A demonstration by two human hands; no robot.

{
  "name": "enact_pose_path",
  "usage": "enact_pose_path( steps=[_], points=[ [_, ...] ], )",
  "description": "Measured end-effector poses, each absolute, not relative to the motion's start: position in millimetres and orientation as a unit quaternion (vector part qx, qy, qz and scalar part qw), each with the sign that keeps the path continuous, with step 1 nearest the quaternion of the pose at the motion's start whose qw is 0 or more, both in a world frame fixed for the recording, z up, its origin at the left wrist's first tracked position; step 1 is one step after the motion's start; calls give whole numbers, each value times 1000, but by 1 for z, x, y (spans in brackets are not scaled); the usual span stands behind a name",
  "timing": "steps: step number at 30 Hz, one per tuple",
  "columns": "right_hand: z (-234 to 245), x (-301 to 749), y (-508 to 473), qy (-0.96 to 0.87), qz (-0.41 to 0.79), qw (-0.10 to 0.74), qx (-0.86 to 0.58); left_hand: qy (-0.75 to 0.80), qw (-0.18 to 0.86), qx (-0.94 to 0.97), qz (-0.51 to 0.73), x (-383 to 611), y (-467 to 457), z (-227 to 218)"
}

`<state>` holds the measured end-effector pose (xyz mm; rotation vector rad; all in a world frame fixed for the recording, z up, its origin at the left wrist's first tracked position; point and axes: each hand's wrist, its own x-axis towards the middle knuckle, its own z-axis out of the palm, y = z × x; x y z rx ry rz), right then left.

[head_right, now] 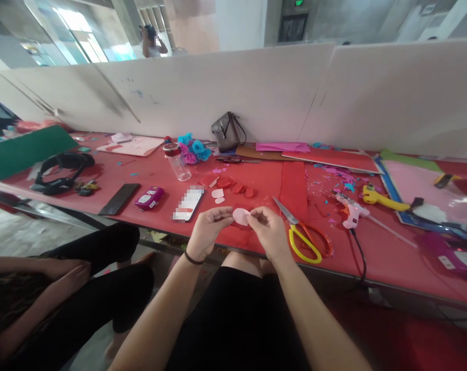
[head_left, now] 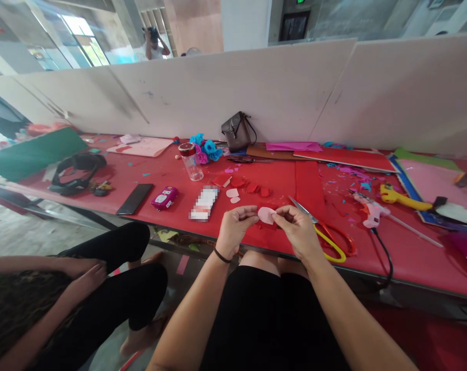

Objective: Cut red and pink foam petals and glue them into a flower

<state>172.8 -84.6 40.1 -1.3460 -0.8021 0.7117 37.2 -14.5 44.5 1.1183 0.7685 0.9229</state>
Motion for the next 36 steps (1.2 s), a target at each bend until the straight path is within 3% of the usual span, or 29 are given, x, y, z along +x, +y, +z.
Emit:
enact_pose_path(
  steps=[14,20,26,30,33,36],
  points=[
    [32,175,-86,-374,282,639,-610,322,693,509,397,36,-8,51],
    [25,164,-84,-300,249,697,-602,302,803,306,413,54,-37,45],
    [16,147,-88,-280,268,713,-585,380,772,194,471,82,-57,31],
    [4,186,-107,-372,228,614,-658,406,756,203,472,77,-50,28],
    [-11,244,-127,-461,40,412,-785,423,756,212,452,66,-39,25],
    [-25,291,-142,-531,31,272,-802,431,754,207,450,59,-28,23]
  ],
)
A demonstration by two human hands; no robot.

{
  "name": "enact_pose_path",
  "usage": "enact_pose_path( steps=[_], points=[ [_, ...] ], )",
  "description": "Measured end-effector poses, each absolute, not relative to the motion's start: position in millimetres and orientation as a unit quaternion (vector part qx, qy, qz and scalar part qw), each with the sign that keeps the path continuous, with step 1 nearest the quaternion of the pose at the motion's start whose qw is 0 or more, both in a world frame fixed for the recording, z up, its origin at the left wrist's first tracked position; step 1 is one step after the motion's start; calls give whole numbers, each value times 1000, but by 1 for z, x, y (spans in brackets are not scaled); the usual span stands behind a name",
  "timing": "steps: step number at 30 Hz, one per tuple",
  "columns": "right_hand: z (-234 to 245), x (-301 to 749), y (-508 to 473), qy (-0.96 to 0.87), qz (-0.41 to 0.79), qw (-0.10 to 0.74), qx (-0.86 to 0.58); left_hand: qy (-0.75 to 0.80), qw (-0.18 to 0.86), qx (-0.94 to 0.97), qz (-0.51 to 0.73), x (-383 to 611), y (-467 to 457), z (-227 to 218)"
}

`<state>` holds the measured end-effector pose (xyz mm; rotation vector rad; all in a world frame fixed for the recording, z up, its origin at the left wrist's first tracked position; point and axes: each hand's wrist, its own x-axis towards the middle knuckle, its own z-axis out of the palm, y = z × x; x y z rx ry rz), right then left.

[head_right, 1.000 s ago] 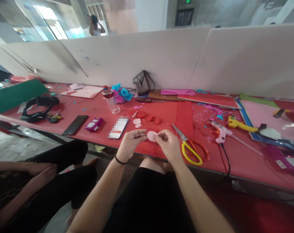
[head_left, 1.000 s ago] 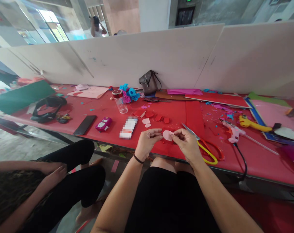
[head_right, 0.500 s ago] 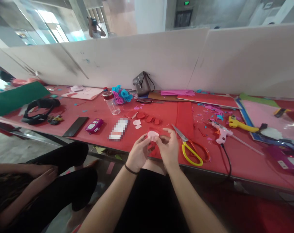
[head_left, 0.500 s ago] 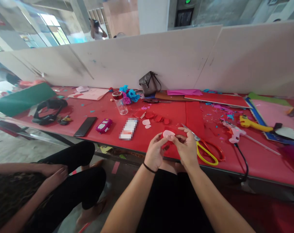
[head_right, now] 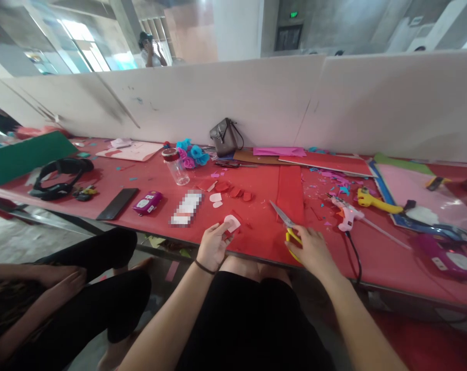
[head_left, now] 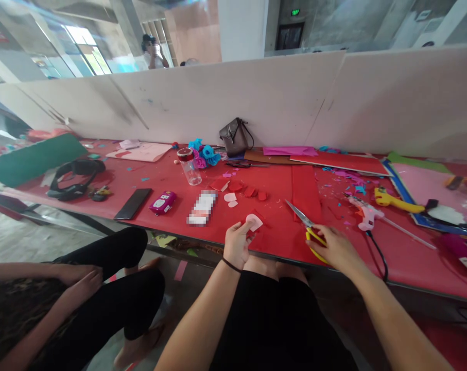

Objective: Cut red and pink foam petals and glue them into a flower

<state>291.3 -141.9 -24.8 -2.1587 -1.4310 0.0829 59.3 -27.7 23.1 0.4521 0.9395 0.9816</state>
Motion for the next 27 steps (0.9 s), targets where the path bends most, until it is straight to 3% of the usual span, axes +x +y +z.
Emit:
enact_pose_path(
  steps=[5,12,16,21,23,27],
  points=[
    [-32,318,-149,-580,13,191,-791,431,752,200,458,54,-16,23],
    [-21,324,-149,-490,58,208,-845,429,742,220,465,42,-12,12],
    [3,300,-144,-431,65,377,-817,443,733,206,473,46,-1,6],
    [24,234,-120,-318,335,637,-617,461,759,174,426,74,31,21],
    [26,204,-115,-255,427,680,-539,471,763,169,410,81,41,29],
    [16,154,-128,-260,540,637,-485,481,760,161,406,76,40,36]
  ],
)
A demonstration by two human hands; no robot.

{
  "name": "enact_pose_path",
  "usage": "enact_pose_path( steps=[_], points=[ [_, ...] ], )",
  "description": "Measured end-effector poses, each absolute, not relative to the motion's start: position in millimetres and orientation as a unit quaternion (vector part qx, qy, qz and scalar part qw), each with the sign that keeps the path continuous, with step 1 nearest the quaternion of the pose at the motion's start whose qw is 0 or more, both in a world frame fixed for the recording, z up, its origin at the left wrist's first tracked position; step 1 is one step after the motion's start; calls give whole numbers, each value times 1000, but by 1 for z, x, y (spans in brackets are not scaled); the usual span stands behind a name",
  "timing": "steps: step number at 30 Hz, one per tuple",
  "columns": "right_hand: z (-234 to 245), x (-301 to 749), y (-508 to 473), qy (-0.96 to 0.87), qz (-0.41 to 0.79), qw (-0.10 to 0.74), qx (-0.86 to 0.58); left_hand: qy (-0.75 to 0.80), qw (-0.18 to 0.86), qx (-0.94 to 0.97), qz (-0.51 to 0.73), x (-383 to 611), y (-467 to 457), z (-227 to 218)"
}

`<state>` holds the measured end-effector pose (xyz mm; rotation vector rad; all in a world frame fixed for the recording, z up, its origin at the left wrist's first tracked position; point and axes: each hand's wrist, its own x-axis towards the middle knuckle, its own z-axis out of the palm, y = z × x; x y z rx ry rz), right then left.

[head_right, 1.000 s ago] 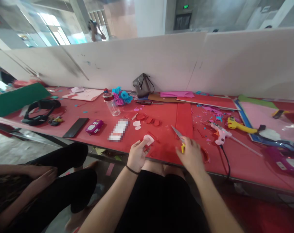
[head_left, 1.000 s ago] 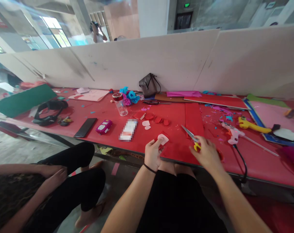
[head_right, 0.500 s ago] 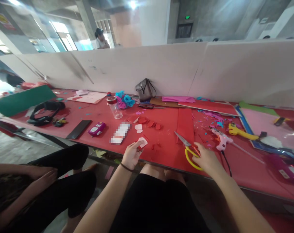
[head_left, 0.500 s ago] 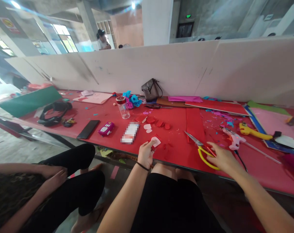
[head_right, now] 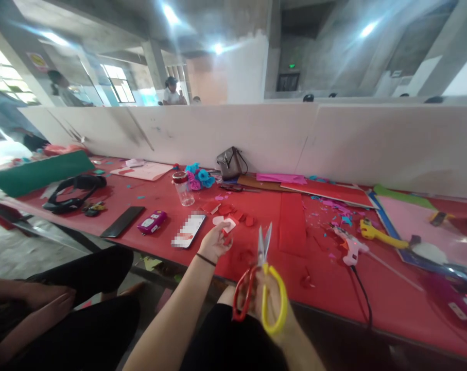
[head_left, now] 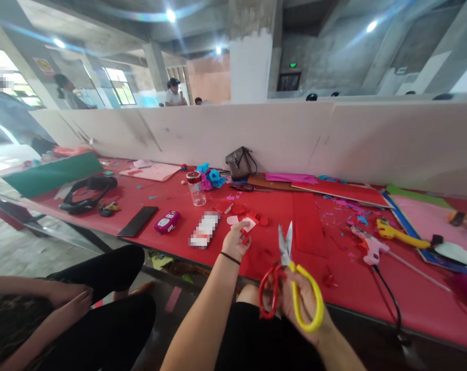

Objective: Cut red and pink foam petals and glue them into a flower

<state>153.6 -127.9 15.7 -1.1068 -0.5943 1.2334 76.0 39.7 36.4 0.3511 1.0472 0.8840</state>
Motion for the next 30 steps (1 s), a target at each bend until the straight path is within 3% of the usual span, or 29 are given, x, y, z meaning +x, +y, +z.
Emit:
enact_pose_path(
  steps=[4,18,30],
  points=[
    [-2,129,-143,-204,614,588,-486,470,765,151,414,64,22,31],
    [-33,153,-127,-258,593,503,-573,421,753,248,440,59,8,39],
    [-15,147,-138,-300,566,510,-574,431,752,268,419,56,8,33]
  ],
)
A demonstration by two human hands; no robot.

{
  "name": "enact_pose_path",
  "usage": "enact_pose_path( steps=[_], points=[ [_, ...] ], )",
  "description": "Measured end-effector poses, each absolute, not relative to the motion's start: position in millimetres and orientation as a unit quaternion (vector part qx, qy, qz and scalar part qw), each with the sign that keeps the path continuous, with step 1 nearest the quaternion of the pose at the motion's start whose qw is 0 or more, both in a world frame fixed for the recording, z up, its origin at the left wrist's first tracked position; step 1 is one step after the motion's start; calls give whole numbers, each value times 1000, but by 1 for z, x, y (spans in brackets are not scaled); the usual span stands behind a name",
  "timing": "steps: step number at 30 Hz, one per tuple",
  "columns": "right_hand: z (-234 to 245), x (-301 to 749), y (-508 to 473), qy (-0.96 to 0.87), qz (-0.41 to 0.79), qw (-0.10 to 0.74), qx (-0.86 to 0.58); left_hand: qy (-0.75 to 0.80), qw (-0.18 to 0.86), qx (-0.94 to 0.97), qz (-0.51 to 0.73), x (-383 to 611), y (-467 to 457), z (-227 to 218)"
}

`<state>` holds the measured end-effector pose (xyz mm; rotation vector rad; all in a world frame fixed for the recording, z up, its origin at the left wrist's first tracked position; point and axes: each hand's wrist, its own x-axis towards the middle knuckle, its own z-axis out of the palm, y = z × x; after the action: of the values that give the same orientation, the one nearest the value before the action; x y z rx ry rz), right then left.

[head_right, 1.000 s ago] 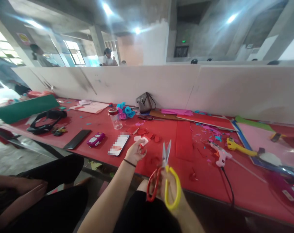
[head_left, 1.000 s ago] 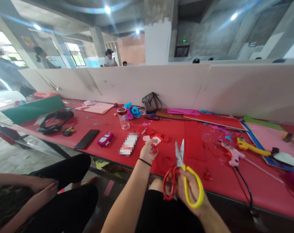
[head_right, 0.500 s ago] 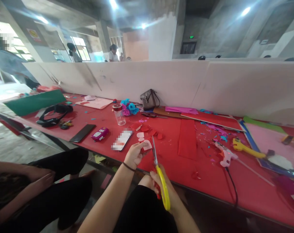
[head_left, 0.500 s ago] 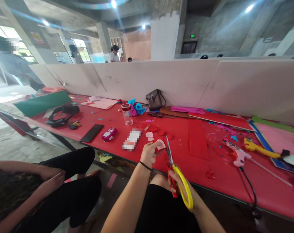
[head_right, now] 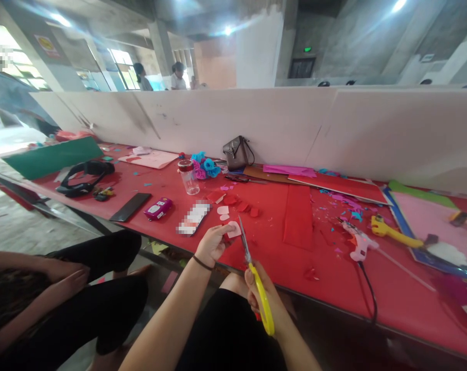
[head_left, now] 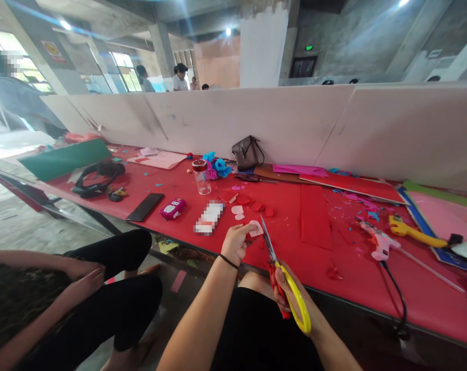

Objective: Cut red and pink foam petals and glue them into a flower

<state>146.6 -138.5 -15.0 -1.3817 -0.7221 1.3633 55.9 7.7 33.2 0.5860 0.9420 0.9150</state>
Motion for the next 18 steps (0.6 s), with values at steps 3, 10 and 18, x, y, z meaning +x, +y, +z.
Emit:
enact_pose_path(
  steps=[3,10,18],
  points=[
    [-13,145,-141,-300,554,511,-585,429,758,267,412,55,6,34],
    [-20,151,-145,-303,544,484,-615,432,759,264,410,55,7,34],
    [-33,160,-145,-309,535,478,-624,440,760,288,383,48,12,35]
  ],
)
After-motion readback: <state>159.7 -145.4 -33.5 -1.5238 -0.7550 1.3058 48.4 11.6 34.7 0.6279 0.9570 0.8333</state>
